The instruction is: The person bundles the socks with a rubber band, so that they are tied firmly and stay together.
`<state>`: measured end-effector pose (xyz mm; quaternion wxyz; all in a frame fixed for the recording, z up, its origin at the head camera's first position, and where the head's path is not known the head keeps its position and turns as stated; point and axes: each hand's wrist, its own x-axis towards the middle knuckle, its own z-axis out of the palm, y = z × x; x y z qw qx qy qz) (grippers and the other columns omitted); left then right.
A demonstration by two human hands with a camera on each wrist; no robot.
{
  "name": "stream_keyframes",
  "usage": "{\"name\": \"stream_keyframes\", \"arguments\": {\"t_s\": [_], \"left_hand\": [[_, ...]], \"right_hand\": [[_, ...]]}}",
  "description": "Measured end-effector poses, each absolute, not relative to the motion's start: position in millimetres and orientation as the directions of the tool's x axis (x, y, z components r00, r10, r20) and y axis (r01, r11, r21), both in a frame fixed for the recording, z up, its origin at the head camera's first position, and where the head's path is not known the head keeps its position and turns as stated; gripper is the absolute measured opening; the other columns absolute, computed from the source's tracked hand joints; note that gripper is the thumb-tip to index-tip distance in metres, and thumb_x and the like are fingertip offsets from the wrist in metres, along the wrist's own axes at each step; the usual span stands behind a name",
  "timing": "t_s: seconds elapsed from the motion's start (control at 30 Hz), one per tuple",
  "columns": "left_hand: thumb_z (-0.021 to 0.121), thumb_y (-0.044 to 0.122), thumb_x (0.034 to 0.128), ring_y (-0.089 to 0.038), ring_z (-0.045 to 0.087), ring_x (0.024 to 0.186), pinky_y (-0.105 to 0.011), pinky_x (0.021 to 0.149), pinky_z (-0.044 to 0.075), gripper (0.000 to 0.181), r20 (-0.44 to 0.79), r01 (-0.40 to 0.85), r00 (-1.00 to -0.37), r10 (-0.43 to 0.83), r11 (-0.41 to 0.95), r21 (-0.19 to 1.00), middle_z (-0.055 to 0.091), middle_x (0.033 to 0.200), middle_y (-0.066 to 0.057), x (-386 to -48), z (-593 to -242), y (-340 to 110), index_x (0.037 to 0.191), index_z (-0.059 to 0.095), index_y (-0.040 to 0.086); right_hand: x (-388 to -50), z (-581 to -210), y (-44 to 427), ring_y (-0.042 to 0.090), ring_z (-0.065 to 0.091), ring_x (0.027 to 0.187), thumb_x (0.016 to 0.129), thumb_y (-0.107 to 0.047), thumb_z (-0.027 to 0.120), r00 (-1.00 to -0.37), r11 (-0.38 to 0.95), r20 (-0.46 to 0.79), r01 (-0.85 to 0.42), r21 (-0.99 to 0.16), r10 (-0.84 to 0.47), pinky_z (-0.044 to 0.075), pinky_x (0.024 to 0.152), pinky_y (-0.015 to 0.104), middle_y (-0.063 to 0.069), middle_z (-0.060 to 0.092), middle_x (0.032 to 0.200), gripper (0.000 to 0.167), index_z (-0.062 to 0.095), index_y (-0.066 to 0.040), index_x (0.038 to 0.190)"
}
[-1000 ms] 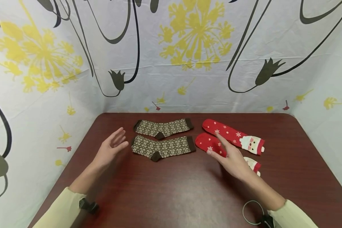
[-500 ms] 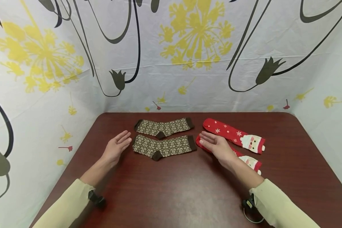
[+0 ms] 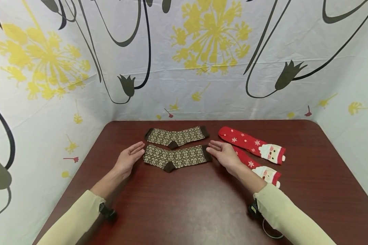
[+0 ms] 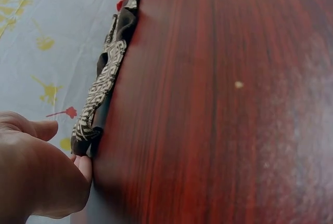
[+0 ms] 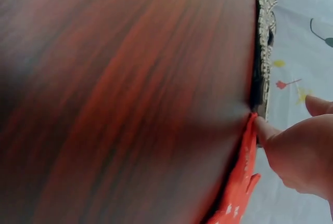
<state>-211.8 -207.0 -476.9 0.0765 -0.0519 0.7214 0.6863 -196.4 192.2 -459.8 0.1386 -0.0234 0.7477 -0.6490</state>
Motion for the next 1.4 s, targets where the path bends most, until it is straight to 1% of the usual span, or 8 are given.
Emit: {"name": "stream_keyframes", "arguments": {"t_s": [0.2, 0.33, 0.57, 0.77, 0.87, 1.1, 1.27, 1.4], "left_hand": [[0.063, 0.007, 0.1070, -0.029, 0.043, 0.151, -0.044, 0.122, 0.034, 0.050, -0.177, -0.173, -0.984, 0.026, 0.118, 0.978, 0.052, 0.159, -0.015, -212, -477, -205, 0.155, 0.051, 0.001], [0.063, 0.006, 0.1069, -0.029, 0.043, 0.150, -0.045, 0.123, 0.033, 0.049, -0.186, -0.181, -0.982, 0.022, 0.141, 0.973, 0.053, 0.158, -0.015, -213, -479, -207, 0.154, 0.053, 0.002], [0.065, 0.007, 0.1062, -0.030, 0.044, 0.150, -0.045, 0.123, 0.033, 0.050, -0.193, -0.187, -0.981, 0.024, 0.154, 0.970, 0.053, 0.157, -0.016, -213, -480, -209, 0.154, 0.053, 0.001], [0.066, 0.006, 0.1048, -0.029, 0.046, 0.148, -0.045, 0.121, 0.036, 0.050, -0.193, -0.188, -0.981, 0.014, 0.165, 0.968, 0.055, 0.155, -0.016, -214, -479, -207, 0.153, 0.054, 0.002], [0.068, 0.006, 0.1037, -0.029, 0.048, 0.147, -0.045, 0.120, 0.037, 0.049, -0.192, -0.187, -0.981, 0.013, 0.172, 0.967, 0.057, 0.154, -0.016, -214, -478, -206, 0.151, 0.057, 0.002], [0.071, 0.011, 0.1032, -0.032, 0.046, 0.147, -0.050, 0.117, 0.041, 0.043, -0.181, -0.171, -0.983, 0.012, 0.280, 0.945, 0.056, 0.153, -0.019, -216, -478, -202, 0.145, 0.064, 0.007], [0.072, 0.008, 0.1011, -0.036, 0.047, 0.145, -0.051, 0.115, 0.041, 0.037, -0.182, -0.168, -0.983, 0.013, 0.318, 0.933, 0.058, 0.148, -0.024, -214, -474, -203, 0.138, 0.067, 0.005], [0.072, 0.006, 0.1006, -0.035, 0.049, 0.140, -0.048, 0.112, 0.042, 0.033, -0.179, -0.158, -0.983, 0.037, 0.321, 0.934, 0.061, 0.143, -0.023, -214, -468, -205, 0.133, 0.068, 0.003]], "right_hand": [[-205, -452, 187, 0.041, 0.044, 0.148, 0.109, -0.010, 0.060, -0.960, 0.322, -0.214, 0.147, -0.935, -0.182, 0.039, 0.117, 0.052, 0.030, 0.044, 0.159, 0.060, 0.035, 0.011, 0.159], [-211, -452, 181, 0.041, 0.049, 0.144, 0.108, -0.009, 0.061, -0.966, 0.398, -0.209, 0.134, -0.907, -0.150, 0.042, 0.116, 0.053, 0.030, 0.049, 0.156, 0.055, 0.042, 0.012, 0.155], [-221, -454, 170, 0.037, 0.066, 0.126, 0.103, -0.010, 0.069, -0.993, 0.551, -0.114, 0.073, -0.831, -0.041, 0.055, 0.095, 0.042, 0.025, 0.071, 0.129, 0.037, 0.067, 0.007, 0.136], [-227, -458, 170, 0.034, 0.071, 0.119, 0.098, -0.004, 0.075, -0.996, 0.552, -0.089, 0.065, -0.831, -0.017, 0.051, 0.077, 0.024, 0.020, 0.078, 0.112, 0.030, 0.073, 0.006, 0.127], [-228, -459, 171, 0.033, 0.073, 0.110, 0.096, -0.001, 0.077, -0.997, 0.555, -0.074, 0.048, -0.830, -0.024, 0.047, 0.068, 0.022, 0.017, 0.080, 0.102, 0.025, 0.076, 0.005, 0.119], [-227, -457, 171, 0.028, 0.070, 0.092, 0.095, 0.000, 0.076, -1.000, 0.592, -0.015, 0.002, -0.806, -0.017, 0.049, 0.073, 0.029, 0.014, 0.079, 0.094, 0.012, 0.081, 0.000, 0.106], [-224, -453, 167, 0.027, 0.064, 0.084, 0.097, 0.000, 0.073, -1.000, 0.591, 0.015, -0.025, -0.806, -0.022, 0.051, 0.070, 0.031, 0.013, 0.077, 0.095, 0.011, 0.081, -0.003, 0.104], [-220, -447, 166, 0.026, 0.066, 0.084, 0.097, -0.001, 0.074, -1.000, 0.575, 0.024, -0.028, -0.818, -0.016, 0.053, 0.068, 0.029, 0.015, 0.078, 0.101, 0.012, 0.082, -0.003, 0.106]]}}
